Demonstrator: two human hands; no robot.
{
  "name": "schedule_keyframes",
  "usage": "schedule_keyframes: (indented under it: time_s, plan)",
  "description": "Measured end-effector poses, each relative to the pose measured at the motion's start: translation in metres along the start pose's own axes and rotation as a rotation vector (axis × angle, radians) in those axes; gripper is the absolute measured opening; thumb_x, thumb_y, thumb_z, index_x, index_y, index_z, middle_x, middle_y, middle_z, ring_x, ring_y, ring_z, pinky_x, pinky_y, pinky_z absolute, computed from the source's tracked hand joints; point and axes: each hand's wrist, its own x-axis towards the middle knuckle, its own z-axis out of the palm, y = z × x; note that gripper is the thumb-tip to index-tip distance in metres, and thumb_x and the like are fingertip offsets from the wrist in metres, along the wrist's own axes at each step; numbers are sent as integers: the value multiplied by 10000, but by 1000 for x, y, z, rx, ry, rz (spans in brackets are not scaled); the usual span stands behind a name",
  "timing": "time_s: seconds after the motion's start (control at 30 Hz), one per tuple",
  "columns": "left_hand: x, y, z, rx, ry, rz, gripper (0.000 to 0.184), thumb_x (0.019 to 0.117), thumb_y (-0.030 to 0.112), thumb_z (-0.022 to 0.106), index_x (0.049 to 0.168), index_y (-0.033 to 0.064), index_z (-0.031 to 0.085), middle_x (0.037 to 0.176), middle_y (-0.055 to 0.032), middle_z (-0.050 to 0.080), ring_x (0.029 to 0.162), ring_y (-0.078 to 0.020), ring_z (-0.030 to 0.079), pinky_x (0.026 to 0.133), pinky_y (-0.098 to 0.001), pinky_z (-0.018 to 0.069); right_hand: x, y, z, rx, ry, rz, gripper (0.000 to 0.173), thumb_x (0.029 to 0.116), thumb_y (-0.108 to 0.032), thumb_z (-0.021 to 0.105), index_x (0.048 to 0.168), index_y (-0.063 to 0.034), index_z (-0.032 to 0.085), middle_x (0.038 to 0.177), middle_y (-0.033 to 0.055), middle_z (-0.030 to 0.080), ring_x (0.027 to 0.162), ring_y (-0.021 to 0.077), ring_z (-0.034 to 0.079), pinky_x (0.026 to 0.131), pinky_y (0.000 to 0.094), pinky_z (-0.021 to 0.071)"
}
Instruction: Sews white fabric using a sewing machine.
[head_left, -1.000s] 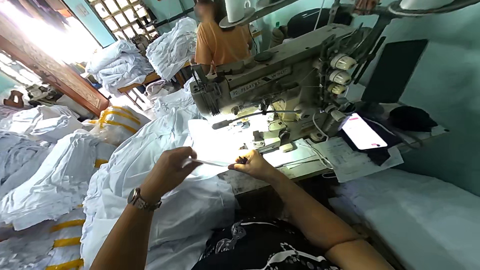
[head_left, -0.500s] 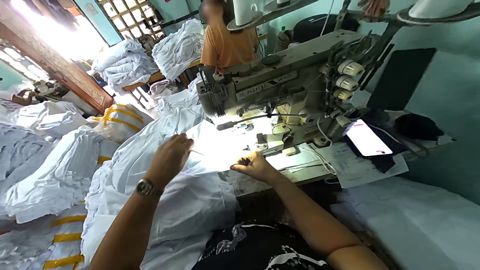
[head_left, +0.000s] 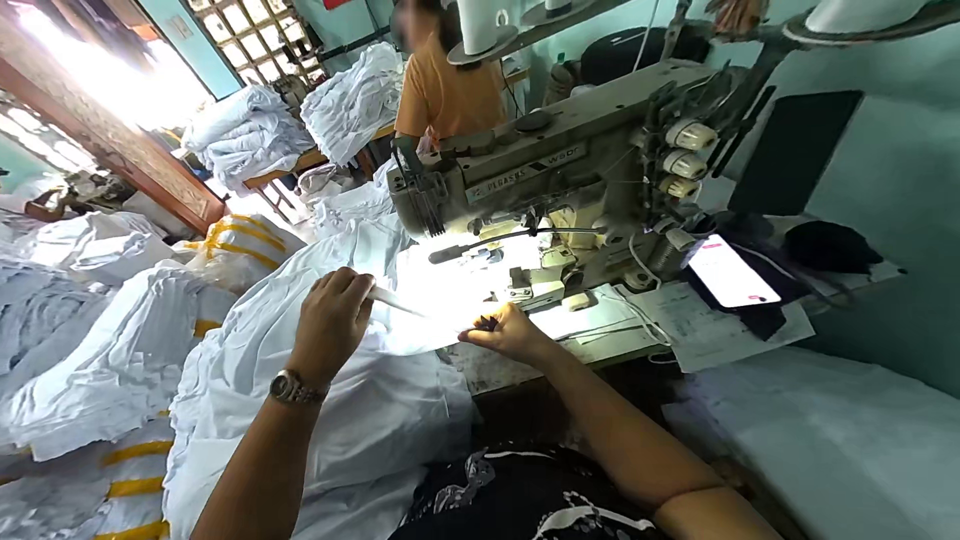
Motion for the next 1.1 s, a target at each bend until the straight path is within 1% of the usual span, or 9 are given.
schedule_keyframes:
  time_s: [0.07,0.13,0.3,0.4,0.53,0.67,0.73,0.87,1.1]
  plan:
    - [-6,16,0,-95,43,-12,134,911,75,609,981,-13,681,827,-140,635,700,-267,638,623,-430,551,0,0,0,10,1,3,351,896,-321,740,661,-105,595,641,-85,487,592,-33,428,568,184,359]
    - [-12,34,-1,-68,108,69,139,909,68,596,955,-15,697,774,-145,606,635,-263,620,565,-389,535,0,0,0,25,10,4,370,899,-322,740,642,-116,572,627,-96,471,580,-37,418,560,177,352]
    - [-2,1,21,41,-20,-47,226,897,-52,654,1117,-51,708,1114,-259,625,997,-408,663,827,-518,584,1,2,2,13,22,-24,375,896,-340,741,647,-110,582,623,-94,471,574,-40,418,553,175,352]
    - [-3,-13,27,11,65,-71,215,871,-47,643,1069,-29,725,1119,-225,650,1063,-402,637,907,-533,542,0,4,3,6,27,-34,365,895,-355,753,687,-85,623,656,-65,519,604,-24,456,582,191,387]
    - [-20,46,-4,-30,266,81,215,973,172,561,1049,65,731,1007,-148,703,964,-296,668,847,-424,546,1,4,1,34,30,-23,371,897,-341,738,654,-104,588,631,-88,488,583,-33,430,561,183,362]
    - [-23,64,-8,-65,322,140,165,994,157,578,1073,85,704,970,-126,666,906,-212,654,815,-283,545,1,3,0,42,48,-38,401,905,-348,728,618,-130,552,598,-113,450,558,-46,400,545,175,337]
    - [-22,54,0,-106,283,90,209,967,128,578,1062,43,744,995,-167,680,881,-213,677,779,-285,568,0,5,3,39,45,-49,410,909,-359,727,618,-122,563,608,-105,463,566,-44,406,546,177,340]
    - [-26,69,-1,-103,239,117,192,989,155,584,1102,93,725,967,-139,675,839,-210,660,743,-291,554,-3,6,4,81,63,-60,363,890,-318,743,642,-119,567,657,-98,484,599,-48,420,563,161,353]
    - [-15,41,15,-110,49,-75,251,970,102,530,1121,20,713,978,-136,703,827,-263,703,719,-434,592,-8,8,8,78,34,-80,383,901,-330,745,644,-104,573,653,-88,490,600,-46,421,566,163,352]
